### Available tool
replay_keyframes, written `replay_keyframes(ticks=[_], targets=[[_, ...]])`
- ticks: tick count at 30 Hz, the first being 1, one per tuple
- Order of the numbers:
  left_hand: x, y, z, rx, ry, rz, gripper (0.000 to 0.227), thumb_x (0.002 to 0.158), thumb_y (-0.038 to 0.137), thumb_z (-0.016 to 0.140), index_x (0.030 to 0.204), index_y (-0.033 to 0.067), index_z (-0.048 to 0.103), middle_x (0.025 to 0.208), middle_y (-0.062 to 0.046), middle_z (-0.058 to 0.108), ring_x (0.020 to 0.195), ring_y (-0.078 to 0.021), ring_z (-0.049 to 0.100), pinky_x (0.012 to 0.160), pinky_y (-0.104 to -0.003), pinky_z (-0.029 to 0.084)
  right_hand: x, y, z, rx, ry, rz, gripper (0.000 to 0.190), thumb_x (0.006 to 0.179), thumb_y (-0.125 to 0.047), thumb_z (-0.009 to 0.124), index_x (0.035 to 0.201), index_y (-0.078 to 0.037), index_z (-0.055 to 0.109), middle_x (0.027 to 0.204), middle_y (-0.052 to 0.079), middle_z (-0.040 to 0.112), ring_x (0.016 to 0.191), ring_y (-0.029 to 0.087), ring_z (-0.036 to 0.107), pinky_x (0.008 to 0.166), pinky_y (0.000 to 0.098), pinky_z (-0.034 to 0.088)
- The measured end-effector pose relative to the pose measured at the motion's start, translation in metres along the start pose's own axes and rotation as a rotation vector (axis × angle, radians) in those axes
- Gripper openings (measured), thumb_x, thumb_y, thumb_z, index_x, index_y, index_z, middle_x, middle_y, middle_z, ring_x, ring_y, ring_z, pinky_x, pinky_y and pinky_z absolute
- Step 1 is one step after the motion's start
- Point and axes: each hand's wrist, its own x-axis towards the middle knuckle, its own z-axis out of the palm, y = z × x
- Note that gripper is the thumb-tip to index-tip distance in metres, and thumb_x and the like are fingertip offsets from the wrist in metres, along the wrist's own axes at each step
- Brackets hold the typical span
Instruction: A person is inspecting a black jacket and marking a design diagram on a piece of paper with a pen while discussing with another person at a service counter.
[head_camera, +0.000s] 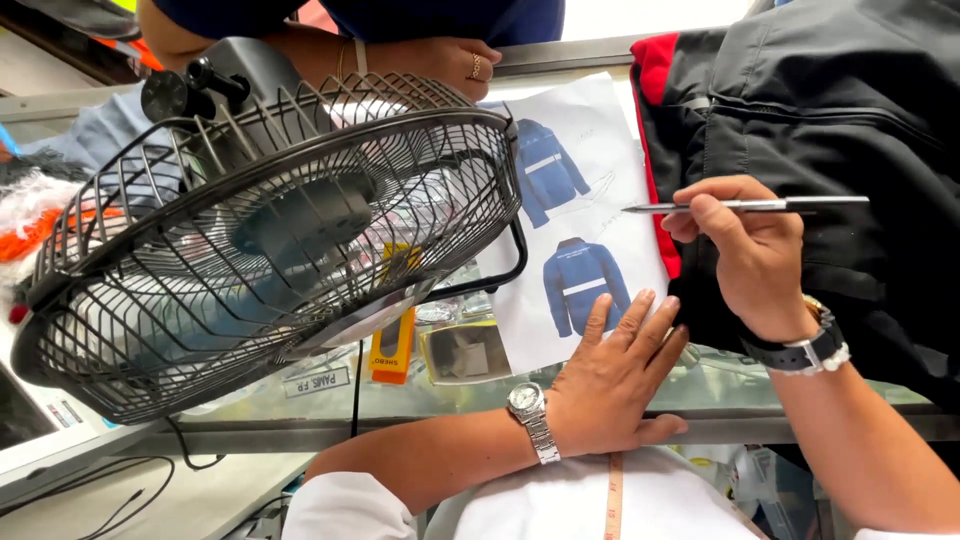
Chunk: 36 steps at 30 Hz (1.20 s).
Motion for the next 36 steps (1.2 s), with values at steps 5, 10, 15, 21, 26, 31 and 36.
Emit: replay_keyframes(ticks=[5, 10, 15, 21, 26, 31, 36], targets=[[0.001, 0.0, -0.004, -0.074, 0.023, -0.013, 0.089, 0.085, 0.065, 0.05, 0.148, 0.0022, 0.051, 0.162, -0.021, 0.04, 0.155, -0.0421, 0.034, 0.12, -0.068, 0.025, 0.032, 0.012, 0.017, 0.051, -0.075, -0.06, 0.014, 0.108, -0.006, 0.058, 0.116, 0.002, 0.066, 0.097, 0.015, 0.072, 0.09, 0.019, 0.073, 0.078, 0.0233, 0.059], [0.007, -0.002, -0.018, -0.153, 0.062, -0.001, 0.086, 0.079, 0.059, 0.058, 0.14, -0.0015, 0.054, 0.154, -0.024, 0.047, 0.146, -0.0455, 0.042, 0.113, -0.069, 0.03, 0.053, 0.011, 0.036, 0.02, -0.108, 0.0, 0.014, 0.102, -0.007, 0.067, 0.114, -0.003, 0.069, 0.1, 0.01, 0.074, 0.097, 0.017, 0.076, 0.08, 0.0218, 0.06], [0.01, -0.002, -0.02, -0.162, 0.063, -0.008, 0.087, 0.076, 0.06, 0.061, 0.137, -0.0008, 0.057, 0.153, -0.023, 0.05, 0.145, -0.0454, 0.045, 0.113, -0.069, 0.03, 0.061, 0.022, 0.04, 0.098, -0.129, 0.017, 0.015, 0.099, -0.011, 0.071, 0.112, -0.005, 0.071, 0.099, 0.009, 0.075, 0.096, 0.015, 0.075, 0.087, 0.0232, 0.061], [0.014, -0.007, -0.025, -0.14, 0.058, 0.032, 0.087, 0.078, 0.063, 0.059, 0.137, -0.001, 0.057, 0.148, -0.024, 0.051, 0.141, -0.0465, 0.045, 0.111, -0.066, 0.033, 0.056, 0.024, 0.042, -0.051, -0.232, -0.068, 0.021, 0.098, -0.008, 0.073, 0.118, -0.008, 0.074, 0.118, 0.006, 0.075, 0.101, 0.011, 0.07, 0.083, 0.0194, 0.055], [0.02, -0.009, -0.026, -0.098, -0.021, 0.01, 0.102, 0.072, 0.065, 0.065, 0.149, 0.0012, 0.045, 0.146, -0.018, 0.05, 0.134, -0.0389, 0.045, 0.113, -0.06, 0.031, 0.06, 0.036, 0.035, 0.244, -0.085, 0.055, 0.024, 0.101, -0.013, 0.069, 0.082, 0.002, 0.073, 0.11, 0.007, 0.075, 0.083, 0.019, 0.073, 0.077, 0.0257, 0.06], [0.018, -0.011, -0.014, -0.146, 0.063, 0.026, 0.1, 0.075, 0.067, 0.06, 0.146, -0.0027, 0.048, 0.144, -0.022, 0.047, 0.14, -0.0403, 0.042, 0.119, -0.064, 0.03, 0.06, 0.043, 0.029, 0.118, -0.102, 0.029, 0.015, 0.104, -0.015, 0.066, 0.097, -0.004, 0.074, 0.092, 0.003, 0.072, 0.079, 0.014, 0.071, 0.073, 0.0231, 0.059], [0.014, -0.012, 0.002, -0.175, 0.081, 0.038, 0.097, 0.079, 0.067, 0.056, 0.145, -0.0044, 0.049, 0.151, -0.024, 0.045, 0.148, -0.0454, 0.038, 0.122, -0.069, 0.027, 0.033, 0.008, 0.019, 0.012, -0.188, -0.056, 0.014, 0.106, -0.01, 0.065, 0.107, 0.002, 0.071, 0.092, 0.011, 0.071, 0.084, 0.016, 0.071, 0.078, 0.0235, 0.06]])
